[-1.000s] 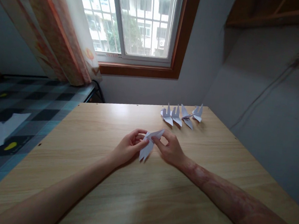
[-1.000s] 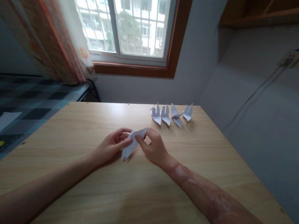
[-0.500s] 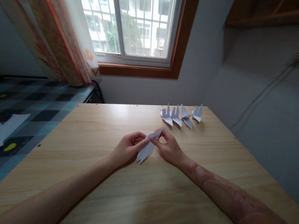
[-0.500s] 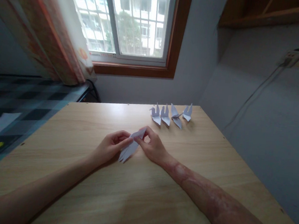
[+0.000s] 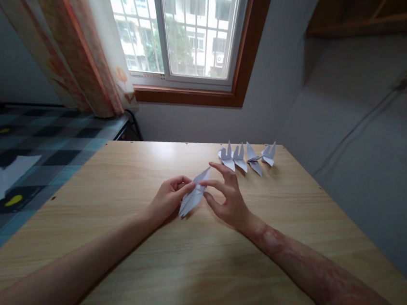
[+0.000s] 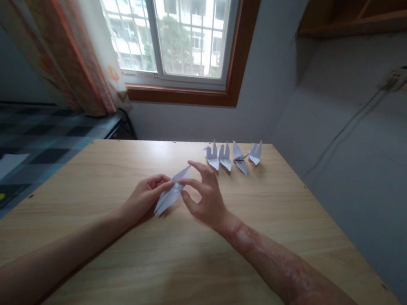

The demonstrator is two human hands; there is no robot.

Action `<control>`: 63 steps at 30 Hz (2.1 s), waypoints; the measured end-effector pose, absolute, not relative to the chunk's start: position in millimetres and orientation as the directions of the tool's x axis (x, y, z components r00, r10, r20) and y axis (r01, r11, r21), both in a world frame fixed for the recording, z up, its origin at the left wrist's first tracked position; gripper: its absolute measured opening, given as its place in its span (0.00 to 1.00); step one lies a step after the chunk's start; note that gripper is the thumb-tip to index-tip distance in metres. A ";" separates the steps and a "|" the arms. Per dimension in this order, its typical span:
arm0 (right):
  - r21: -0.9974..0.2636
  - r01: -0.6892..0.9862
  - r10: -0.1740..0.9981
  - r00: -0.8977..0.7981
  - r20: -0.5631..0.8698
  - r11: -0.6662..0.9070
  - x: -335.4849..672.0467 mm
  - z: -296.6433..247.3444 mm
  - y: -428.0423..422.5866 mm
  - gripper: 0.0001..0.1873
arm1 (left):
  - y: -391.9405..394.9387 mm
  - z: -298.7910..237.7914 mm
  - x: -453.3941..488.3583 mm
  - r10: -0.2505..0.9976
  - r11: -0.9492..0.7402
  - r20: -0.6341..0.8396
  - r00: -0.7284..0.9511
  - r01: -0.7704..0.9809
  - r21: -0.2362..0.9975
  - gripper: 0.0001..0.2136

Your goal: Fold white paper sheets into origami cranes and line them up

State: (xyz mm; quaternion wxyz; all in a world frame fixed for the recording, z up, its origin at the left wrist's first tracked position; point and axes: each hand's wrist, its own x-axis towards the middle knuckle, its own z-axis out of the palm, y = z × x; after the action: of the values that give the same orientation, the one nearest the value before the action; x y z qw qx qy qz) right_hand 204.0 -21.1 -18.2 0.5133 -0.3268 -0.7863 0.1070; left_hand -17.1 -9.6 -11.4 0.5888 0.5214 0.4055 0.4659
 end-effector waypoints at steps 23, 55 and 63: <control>-0.946 -0.070 0.925 -0.201 0.323 0.316 200.2 -33.7 -10.3 0.21 | -15.7 -4.4 -13.8 0.899 -0.294 0.230 0.373 0.125 0.948 0.17; -0.731 0.109 0.736 -0.189 0.650 0.674 205.0 -22.0 -13.0 0.03 | -11.9 -5.5 -14.0 0.884 -0.054 0.134 0.448 -0.187 0.981 0.15; -0.732 0.113 0.737 -0.201 0.646 0.672 205.0 -21.9 -13.2 0.04 | -14.1 -7.1 -14.0 0.885 -0.034 0.117 0.450 -0.189 0.981 0.17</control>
State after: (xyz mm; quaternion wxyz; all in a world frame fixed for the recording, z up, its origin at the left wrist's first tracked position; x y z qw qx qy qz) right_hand 205.0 -13.2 -21.9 0.5599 -0.2938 -0.7229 0.2787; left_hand -14.0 -14.1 -7.1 0.6261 0.5772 0.3016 0.4288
